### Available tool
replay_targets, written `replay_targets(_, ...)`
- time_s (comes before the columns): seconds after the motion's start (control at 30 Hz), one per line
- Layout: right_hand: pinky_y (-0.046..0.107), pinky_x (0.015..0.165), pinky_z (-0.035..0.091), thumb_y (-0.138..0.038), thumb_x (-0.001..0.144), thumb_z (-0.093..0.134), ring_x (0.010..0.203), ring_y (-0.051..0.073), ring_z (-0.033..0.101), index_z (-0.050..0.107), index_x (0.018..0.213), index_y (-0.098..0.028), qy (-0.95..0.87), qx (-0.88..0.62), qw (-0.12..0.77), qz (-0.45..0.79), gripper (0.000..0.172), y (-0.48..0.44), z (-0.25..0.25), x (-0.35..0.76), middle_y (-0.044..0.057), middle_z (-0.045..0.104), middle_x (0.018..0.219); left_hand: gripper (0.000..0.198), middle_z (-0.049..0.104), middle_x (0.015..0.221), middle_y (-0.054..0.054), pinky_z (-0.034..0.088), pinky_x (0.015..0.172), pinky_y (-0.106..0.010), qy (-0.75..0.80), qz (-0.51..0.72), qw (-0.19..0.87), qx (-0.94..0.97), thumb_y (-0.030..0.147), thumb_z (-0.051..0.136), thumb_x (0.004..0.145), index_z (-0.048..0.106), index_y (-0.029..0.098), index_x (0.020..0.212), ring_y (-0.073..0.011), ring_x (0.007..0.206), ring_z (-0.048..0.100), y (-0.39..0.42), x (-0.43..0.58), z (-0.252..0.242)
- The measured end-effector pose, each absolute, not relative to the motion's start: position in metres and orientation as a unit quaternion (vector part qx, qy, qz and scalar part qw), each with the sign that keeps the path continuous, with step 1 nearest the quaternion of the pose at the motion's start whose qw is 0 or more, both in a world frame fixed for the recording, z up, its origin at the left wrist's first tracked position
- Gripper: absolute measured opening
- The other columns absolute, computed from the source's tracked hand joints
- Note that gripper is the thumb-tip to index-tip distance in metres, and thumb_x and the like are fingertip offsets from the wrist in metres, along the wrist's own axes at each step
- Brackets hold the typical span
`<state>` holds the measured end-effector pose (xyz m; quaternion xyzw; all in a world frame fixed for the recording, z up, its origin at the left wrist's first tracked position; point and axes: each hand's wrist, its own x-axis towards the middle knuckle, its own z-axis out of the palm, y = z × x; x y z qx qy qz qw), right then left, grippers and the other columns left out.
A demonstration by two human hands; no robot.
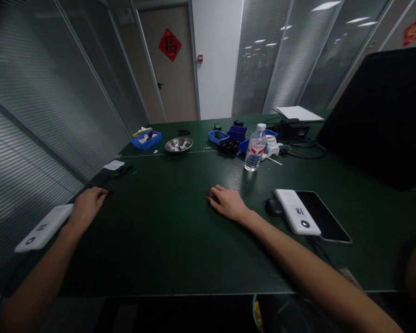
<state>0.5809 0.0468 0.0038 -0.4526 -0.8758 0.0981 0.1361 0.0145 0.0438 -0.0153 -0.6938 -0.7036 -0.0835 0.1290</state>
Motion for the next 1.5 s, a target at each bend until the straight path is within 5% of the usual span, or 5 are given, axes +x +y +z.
replay_targets(0.83, 0.026, 0.067, 0.038, -0.037, 0.103, 0.053, 0.079, 0.016, 0.061, 0.062, 0.107, -0.021, -0.876, -0.453, 0.145, 0.080, 0.018, 0.048, 0.000, 0.580, 0.005, 0.064, 0.105, 0.035, 0.070, 0.115, -0.015, 0.050, 0.093, -0.044, -0.712, -0.080, 0.097, -0.691, 0.030, 0.043, 0.094, 0.071, 0.014, 0.109, -0.0317, 0.106, 0.064, 0.041, 0.043, 0.003)
replay_targets(1.17, 0.026, 0.066, 0.038, -0.037, 0.104, 0.052, 0.075, 0.015, 0.061, 0.061, 0.107, -0.020, -0.871, -0.459, 0.150, 0.091, 0.019, 0.050, -0.002, 0.579, 0.005, 0.064, 0.106, 0.025, 0.070, 0.112, -0.006, 0.046, 0.084, -0.035, -0.482, -0.099, -0.030, -0.870, 0.029, 0.052, 0.099, 0.070, 0.021, 0.113, -0.0215, 0.097, 0.061, 0.022, 0.240, 0.058)
replay_targets(1.5, 0.027, 0.068, 0.036, -0.038, 0.103, 0.053, 0.079, 0.016, 0.061, 0.060, 0.106, -0.021, -0.873, -0.459, 0.151, 0.071, 0.019, 0.050, -0.005, 0.578, 0.004, 0.064, 0.102, 0.019, 0.069, 0.110, -0.005, 0.049, 0.090, -0.037, -0.367, -0.164, -0.111, -0.909, 0.020, 0.053, 0.101, 0.069, 0.019, 0.112, -0.0198, 0.099, 0.062, 0.003, 0.324, 0.014)
